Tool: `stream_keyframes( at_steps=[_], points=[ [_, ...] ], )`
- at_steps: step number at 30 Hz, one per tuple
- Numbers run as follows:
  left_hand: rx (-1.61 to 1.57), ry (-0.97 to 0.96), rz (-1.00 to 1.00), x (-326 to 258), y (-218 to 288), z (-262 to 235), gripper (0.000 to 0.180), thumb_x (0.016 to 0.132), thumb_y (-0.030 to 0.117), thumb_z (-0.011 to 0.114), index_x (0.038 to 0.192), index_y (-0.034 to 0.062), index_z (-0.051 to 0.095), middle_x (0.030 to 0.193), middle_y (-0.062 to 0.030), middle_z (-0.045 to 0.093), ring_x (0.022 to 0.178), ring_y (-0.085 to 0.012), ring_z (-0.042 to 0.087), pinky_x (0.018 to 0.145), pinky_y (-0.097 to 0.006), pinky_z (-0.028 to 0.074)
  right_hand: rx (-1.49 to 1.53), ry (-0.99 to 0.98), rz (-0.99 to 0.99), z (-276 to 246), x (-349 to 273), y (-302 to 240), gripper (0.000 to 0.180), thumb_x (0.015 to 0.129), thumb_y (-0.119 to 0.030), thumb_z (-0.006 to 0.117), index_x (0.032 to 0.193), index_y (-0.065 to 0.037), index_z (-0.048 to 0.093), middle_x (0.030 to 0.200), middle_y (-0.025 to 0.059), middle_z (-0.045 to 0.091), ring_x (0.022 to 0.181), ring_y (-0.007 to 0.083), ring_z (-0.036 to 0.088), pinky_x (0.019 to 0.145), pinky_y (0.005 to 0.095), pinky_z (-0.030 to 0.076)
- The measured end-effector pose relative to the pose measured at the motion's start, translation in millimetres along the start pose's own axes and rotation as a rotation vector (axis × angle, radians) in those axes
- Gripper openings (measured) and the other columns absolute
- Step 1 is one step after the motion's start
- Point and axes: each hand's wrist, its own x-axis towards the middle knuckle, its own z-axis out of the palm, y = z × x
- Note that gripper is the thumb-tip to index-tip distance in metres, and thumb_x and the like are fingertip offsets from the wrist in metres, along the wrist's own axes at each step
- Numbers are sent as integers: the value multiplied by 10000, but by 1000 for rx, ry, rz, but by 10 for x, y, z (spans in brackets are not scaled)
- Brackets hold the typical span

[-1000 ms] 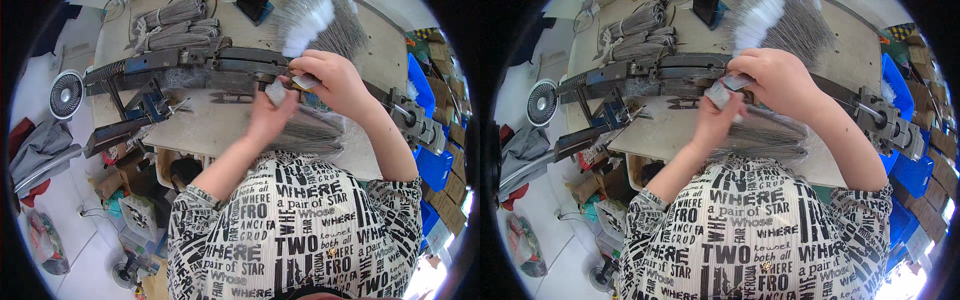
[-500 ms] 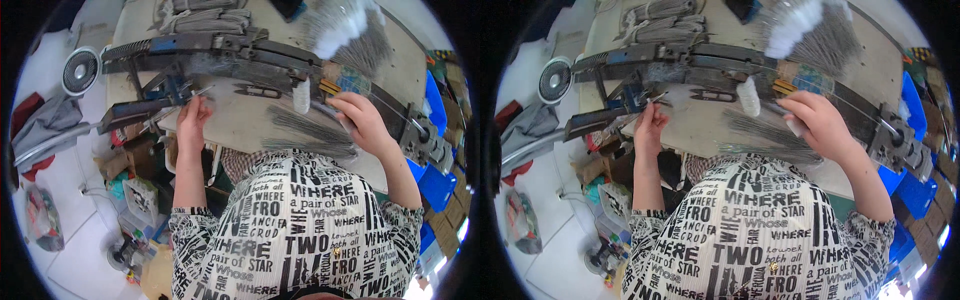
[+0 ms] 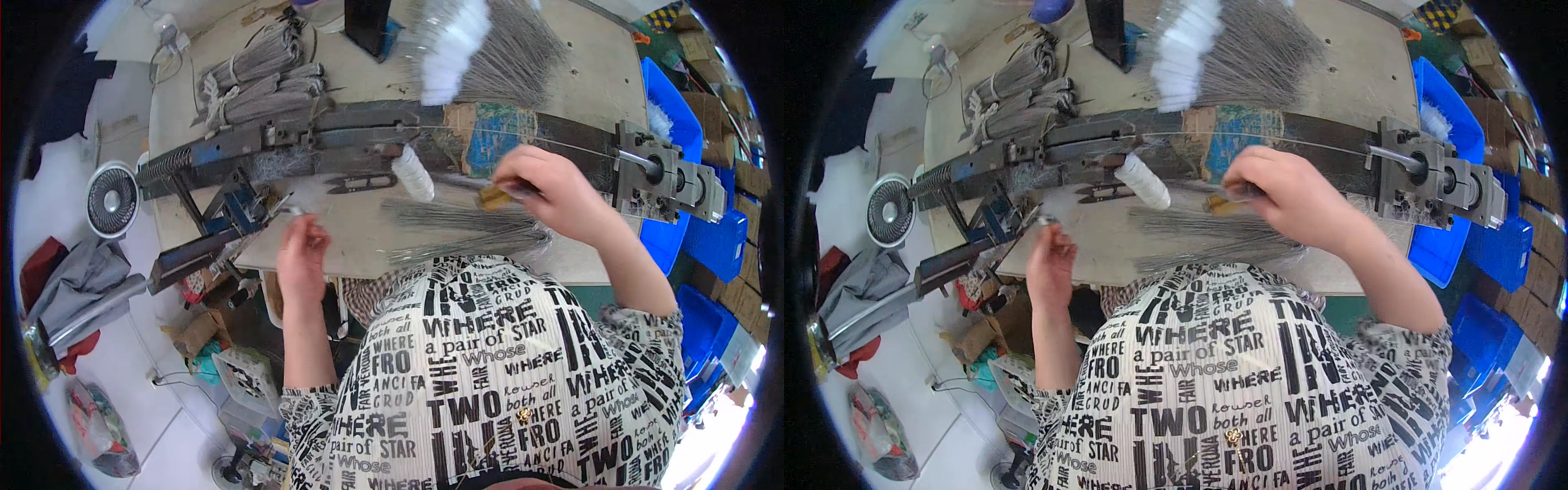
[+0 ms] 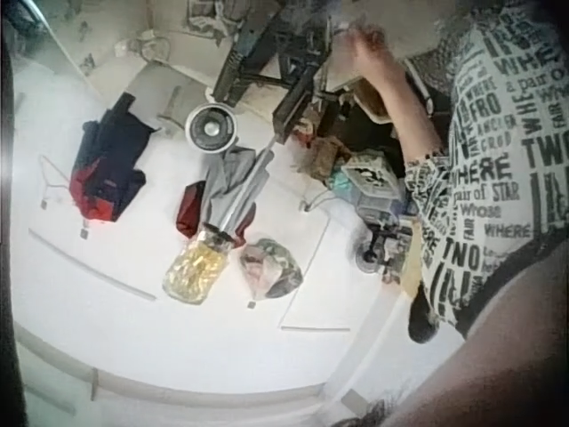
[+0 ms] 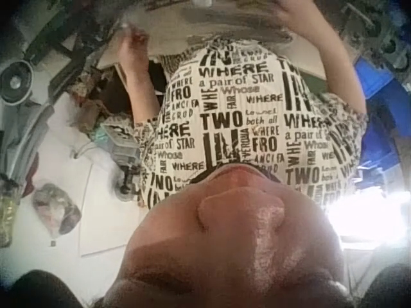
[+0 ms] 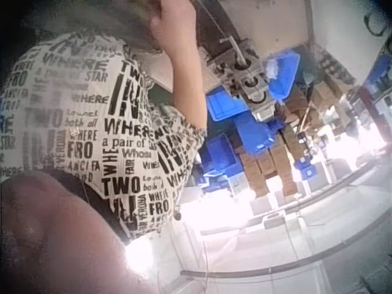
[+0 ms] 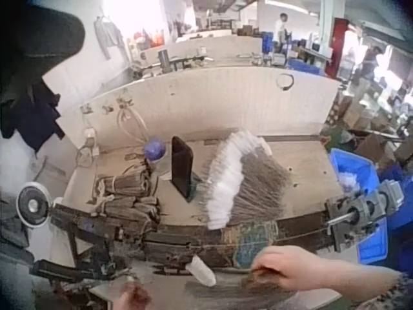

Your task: The person is assembling brushes by inserting bristles into a metal frame using a specialized machine.

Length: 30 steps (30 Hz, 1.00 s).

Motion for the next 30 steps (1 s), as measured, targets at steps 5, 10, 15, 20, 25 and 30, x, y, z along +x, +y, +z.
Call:
stream_keyframes(
  at_steps=[5, 10, 15, 20, 25, 30],
  points=[
    [482, -828, 44, -313, 294, 1681, 220, 981, 184, 592, 1021, -15, 678, 885, -57, 670, 803, -140, 629, 743, -296, 503, 129, 270, 92, -536, 0, -276, 236, 954, -56, 567, 1177, 11, 602, 1000, 63, 624, 903, 138, 580, 819, 289, 478],
    [609, -1042, 107, -114, -171, 2495, 246, 965, 228, 607, 977, -6, 683, 863, -39, 653, 792, -111, 608, 753, -254, 494, 183, 284, 27, -508, 167, -245, 255, 970, -47, 547, 1209, 36, 572, 1090, 53, 640, 912, 114, 594, 834, 257, 485],
    [70, -637, -135, -224, -148, 2238, 258, 992, 244, 568, 1048, 5, 649, 887, -26, 615, 819, -109, 585, 797, -266, 481, 375, 227, 94, -405, 331, -142, 250, 917, -58, 605, 1154, 19, 622, 1098, 84, 659, 990, 141, 626, 876, 294, 492],
    [-87, -521, -152, -302, -10, 2040, 266, 1021, 251, 521, 1098, 14, 613, 853, -17, 574, 799, -124, 574, 777, -302, 488, 189, 41, 62, -204, 505, -60, 275, 889, -77, 617, 1142, 29, 632, 1041, 136, 686, 980, 222, 653, 852, 330, 502],
    [-15, -621, -228, -265, 65, 1986, 367, 1036, 349, 486, 1159, 18, 585, 954, -40, 602, 884, -148, 600, 857, -328, 488, 147, 76, 75, -164, 566, -145, 221, 914, -52, 593, 1119, 23, 634, 999, 121, 681, 943, 203, 646, 848, 310, 501],
    [-560, -738, -422, -306, 136, 2079, 619, 1037, 499, 354, 1372, -17, 427, 1386, -150, 494, 1339, -254, 438, 1166, -399, 301, -20, 177, -88, -178, 507, -128, 211, 868, -23, 596, 1069, -10, 657, 1036, 125, 631, 913, 253, 629, 803, 350, 504]
  ],
)
